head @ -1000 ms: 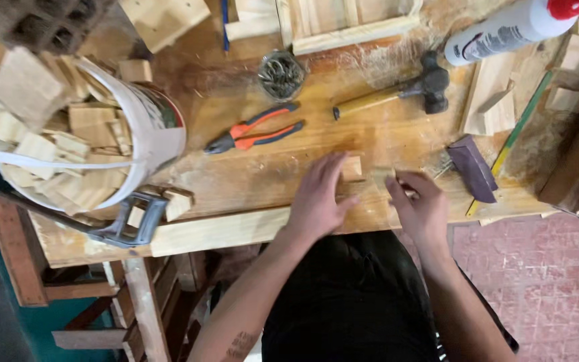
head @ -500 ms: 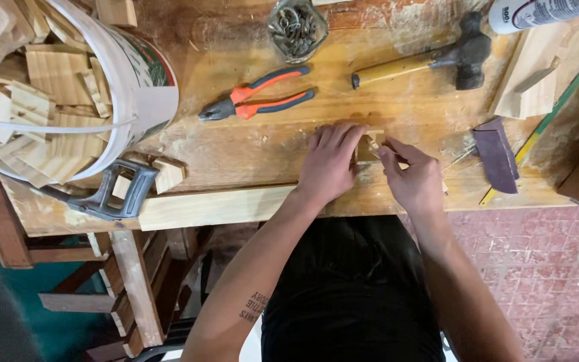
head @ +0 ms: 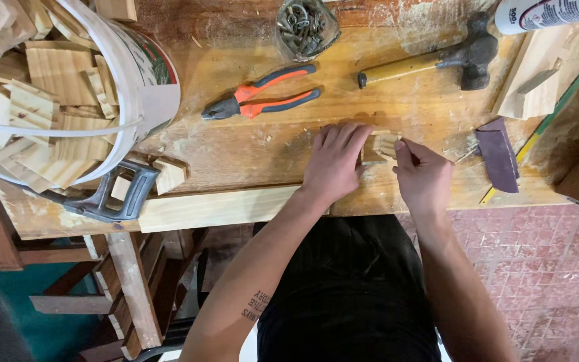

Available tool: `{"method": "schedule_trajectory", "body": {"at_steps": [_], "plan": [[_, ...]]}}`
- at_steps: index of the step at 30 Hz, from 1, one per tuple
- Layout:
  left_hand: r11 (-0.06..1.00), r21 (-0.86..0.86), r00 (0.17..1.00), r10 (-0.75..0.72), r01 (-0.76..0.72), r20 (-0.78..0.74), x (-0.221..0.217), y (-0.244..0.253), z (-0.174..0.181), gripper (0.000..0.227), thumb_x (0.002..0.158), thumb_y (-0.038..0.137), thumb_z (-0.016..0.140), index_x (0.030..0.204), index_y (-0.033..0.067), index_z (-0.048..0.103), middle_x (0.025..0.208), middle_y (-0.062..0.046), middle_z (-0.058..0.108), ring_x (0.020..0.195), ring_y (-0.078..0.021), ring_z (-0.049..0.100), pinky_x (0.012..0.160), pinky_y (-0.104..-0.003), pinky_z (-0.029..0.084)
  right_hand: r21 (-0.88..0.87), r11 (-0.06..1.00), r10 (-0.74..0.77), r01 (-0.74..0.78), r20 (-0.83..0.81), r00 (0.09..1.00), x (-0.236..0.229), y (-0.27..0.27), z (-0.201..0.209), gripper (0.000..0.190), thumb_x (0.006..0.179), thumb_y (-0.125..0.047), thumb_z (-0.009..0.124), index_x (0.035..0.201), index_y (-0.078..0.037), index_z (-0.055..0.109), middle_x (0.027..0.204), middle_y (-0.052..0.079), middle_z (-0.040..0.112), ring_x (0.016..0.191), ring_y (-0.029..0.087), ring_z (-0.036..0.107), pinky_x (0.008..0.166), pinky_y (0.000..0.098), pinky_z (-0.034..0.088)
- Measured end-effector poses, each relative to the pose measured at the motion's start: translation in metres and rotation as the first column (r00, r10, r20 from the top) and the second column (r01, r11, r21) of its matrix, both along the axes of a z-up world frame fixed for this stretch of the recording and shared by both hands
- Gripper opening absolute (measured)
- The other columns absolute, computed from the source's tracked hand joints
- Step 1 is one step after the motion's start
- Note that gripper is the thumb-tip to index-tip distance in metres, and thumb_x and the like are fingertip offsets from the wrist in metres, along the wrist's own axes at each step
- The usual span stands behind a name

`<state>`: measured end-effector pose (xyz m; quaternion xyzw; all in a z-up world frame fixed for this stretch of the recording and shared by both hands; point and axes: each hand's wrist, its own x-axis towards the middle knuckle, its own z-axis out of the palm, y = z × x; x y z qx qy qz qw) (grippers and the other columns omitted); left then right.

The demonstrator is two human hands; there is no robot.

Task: The person assembles a small wooden structure by hand on a workbench. They apply wood glue to small wooden pieces, position them into a frame, and press them together by hand.

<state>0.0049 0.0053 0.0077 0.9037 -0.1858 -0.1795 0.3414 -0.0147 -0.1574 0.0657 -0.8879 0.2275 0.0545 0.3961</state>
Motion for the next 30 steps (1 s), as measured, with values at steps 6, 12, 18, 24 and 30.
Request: {"method": "schedule_trajectory", "body": {"at_steps": [6,12,18,24,30], "plan": [[1.0,0.002,1.0,-0.002,0.002,-0.026,-0.001,-0.001,-0.005,0.085,0.078,0.014,0.086,0.15,0.0211,0.043,0.143,-0.003,0.05,0.136,-0.0262,0.048,0.117,-0.051,0.034,-0.092,0.987,0.133,-0.133,-0.016,0.991,0.005,-0.002,0.003,0.015,0.099,-0.012,0.074,0.112,-0.005,0.08,0.075,0.018,0.073,0.069,0.029,0.074,0.056,0.0337,0.059],[1.0,0.0,1.0,0.01,-0.01,0.013,-0.004,-0.002,-0.01,0.084,0.078,0.013,0.084,0.15,0.0213,0.042,0.142,-0.003,0.05,0.135,-0.0257,0.049,0.117,-0.051,0.034,-0.063,0.988,0.138,-0.139,-0.031,0.99,0.0,-0.014,-0.014,0.014,0.098,-0.014,0.074,0.11,-0.009,0.08,0.075,0.015,0.073,0.069,0.024,0.074,0.059,0.0321,0.058],[1.0,0.005,1.0,0.003,-0.003,-0.01,-0.003,-0.001,-0.007,0.085,0.079,0.015,0.083,0.152,0.0228,0.04,0.144,-0.003,0.048,0.136,-0.0255,0.048,0.115,-0.05,0.035,-0.079,0.967,0.247,-0.243,0.045,0.968,0.007,-0.018,-0.011,0.031,0.096,0.0,0.073,0.127,0.003,0.073,0.096,0.025,0.075,0.082,0.035,0.075,0.061,0.0424,0.059],[1.0,0.01,1.0,0.026,-0.027,0.014,-0.003,-0.002,-0.003,0.084,0.08,0.015,0.085,0.151,0.0228,0.041,0.143,-0.003,0.049,0.132,-0.0253,0.051,0.114,-0.049,0.037,0.224,0.973,-0.054,0.049,0.016,0.998,-0.004,-0.036,-0.015,0.022,0.096,0.003,0.063,0.116,0.01,0.06,0.107,0.027,0.067,0.082,0.03,0.074,0.064,0.0357,0.065],[1.0,0.009,1.0,0.027,-0.027,0.011,-0.004,-0.004,-0.003,0.084,0.079,0.016,0.086,0.151,0.0217,0.042,0.143,-0.004,0.05,0.131,-0.027,0.052,0.114,-0.051,0.037,0.138,0.986,-0.094,0.092,0.008,0.996,-0.016,-0.023,-0.015,0.021,0.094,-0.007,0.075,0.105,0.006,0.064,0.094,0.021,0.072,0.07,0.025,0.074,0.055,0.0281,0.063]]}}
